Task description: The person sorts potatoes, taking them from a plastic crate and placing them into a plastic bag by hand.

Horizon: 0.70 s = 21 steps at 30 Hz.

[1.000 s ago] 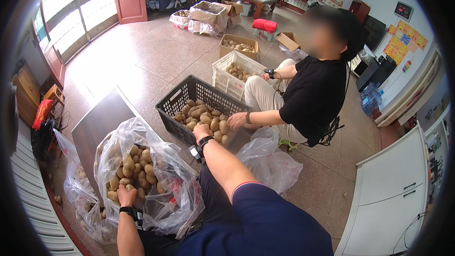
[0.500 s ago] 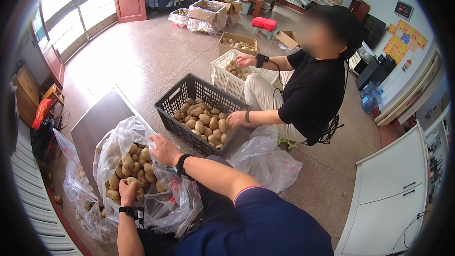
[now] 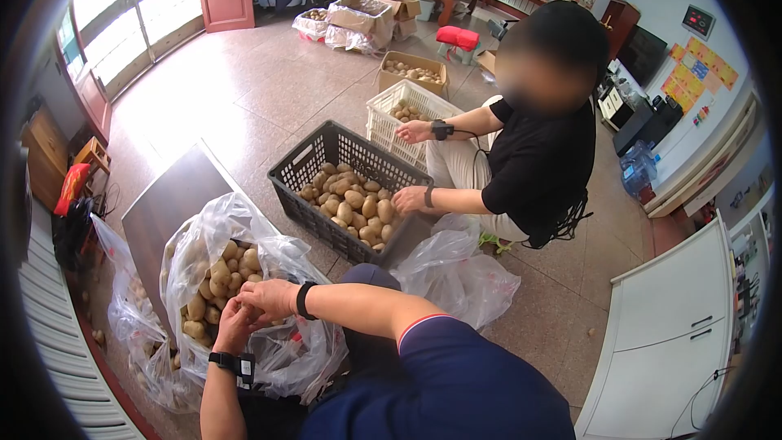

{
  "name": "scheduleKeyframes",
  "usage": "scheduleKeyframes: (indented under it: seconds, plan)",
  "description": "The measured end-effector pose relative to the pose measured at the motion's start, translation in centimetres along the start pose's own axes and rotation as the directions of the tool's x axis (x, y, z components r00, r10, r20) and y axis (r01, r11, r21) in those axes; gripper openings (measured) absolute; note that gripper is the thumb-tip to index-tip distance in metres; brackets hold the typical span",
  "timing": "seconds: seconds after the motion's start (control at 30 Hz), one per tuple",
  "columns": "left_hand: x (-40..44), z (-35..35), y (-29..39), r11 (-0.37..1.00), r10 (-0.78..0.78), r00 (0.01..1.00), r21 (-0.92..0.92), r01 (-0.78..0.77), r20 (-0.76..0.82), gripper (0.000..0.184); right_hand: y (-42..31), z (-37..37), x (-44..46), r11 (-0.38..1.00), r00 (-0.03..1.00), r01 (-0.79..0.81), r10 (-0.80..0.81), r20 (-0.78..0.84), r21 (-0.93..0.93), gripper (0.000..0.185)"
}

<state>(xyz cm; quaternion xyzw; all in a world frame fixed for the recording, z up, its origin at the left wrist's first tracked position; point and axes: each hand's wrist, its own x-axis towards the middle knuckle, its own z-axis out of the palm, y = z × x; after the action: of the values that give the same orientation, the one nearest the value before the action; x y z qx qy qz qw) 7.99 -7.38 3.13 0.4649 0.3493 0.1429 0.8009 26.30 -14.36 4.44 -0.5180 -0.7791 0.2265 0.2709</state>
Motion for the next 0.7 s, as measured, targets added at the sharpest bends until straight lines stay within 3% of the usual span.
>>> scheduleKeyframes:
  seconds: [0.23, 0.3, 0.37, 0.43, 0.5, 0.57, 0.63, 0.7]
  plan:
    - [0.1, -0.5, 0.0, 0.997, -0.045, 0.999, -0.060, 0.046, 0.022, 0.028, 0.5, 0.5, 0.0, 0.998, 0.999, -0.040, 0.040, 0.009, 0.056, 0.055]
    - [-0.2, 0.1, 0.7, 0.993, -0.051, 0.999, -0.103, 0.050, -0.004, 0.027, 1.2, 0.4, -0.1, 0.982, 0.987, -0.156, 0.159, -0.021, 0.102, 0.049]
    - [-0.1, -0.1, 0.9, 0.996, -0.029, 0.998, -0.080, 0.024, -0.061, 0.026, 2.3, 0.1, 0.1, 0.978, 0.985, -0.144, 0.157, -0.077, 0.148, 0.045]
    - [0.0, -0.9, 0.7, 0.998, -0.005, 0.993, -0.056, -0.002, -0.119, 0.025, 3.3, -0.8, 0.2, 0.919, 0.918, -0.279, 0.340, -0.202, 0.277, 0.044]
    - [0.8, -2.6, -0.3, 0.995, 0.052, 0.970, 0.093, -0.031, -0.237, 0.024, 4.9, -1.8, 0.3, 0.898, 0.831, -0.315, 0.418, -0.367, 0.309, 0.043]
    - [1.6, -4.1, -1.4, 0.990, 0.081, 0.950, 0.134, -0.042, -0.303, 0.021, 7.1, -3.2, 0.6, 0.731, 0.731, -0.269, 0.579, -0.361, 0.627, 0.043]
    - [1.6, -5.3, -1.8, 0.965, 0.129, 0.908, 0.263, -0.022, -0.397, 0.020, 7.9, -6.0, -0.3, 0.464, 0.638, -0.259, 0.741, -0.211, 0.847, 0.041]
    - [1.9, -6.2, -2.4, 0.949, 0.162, 0.864, 0.316, -0.003, -0.477, 0.020, 9.6, -7.3, -1.0, 0.370, 0.497, -0.213, 0.838, -0.225, 0.904, 0.033]
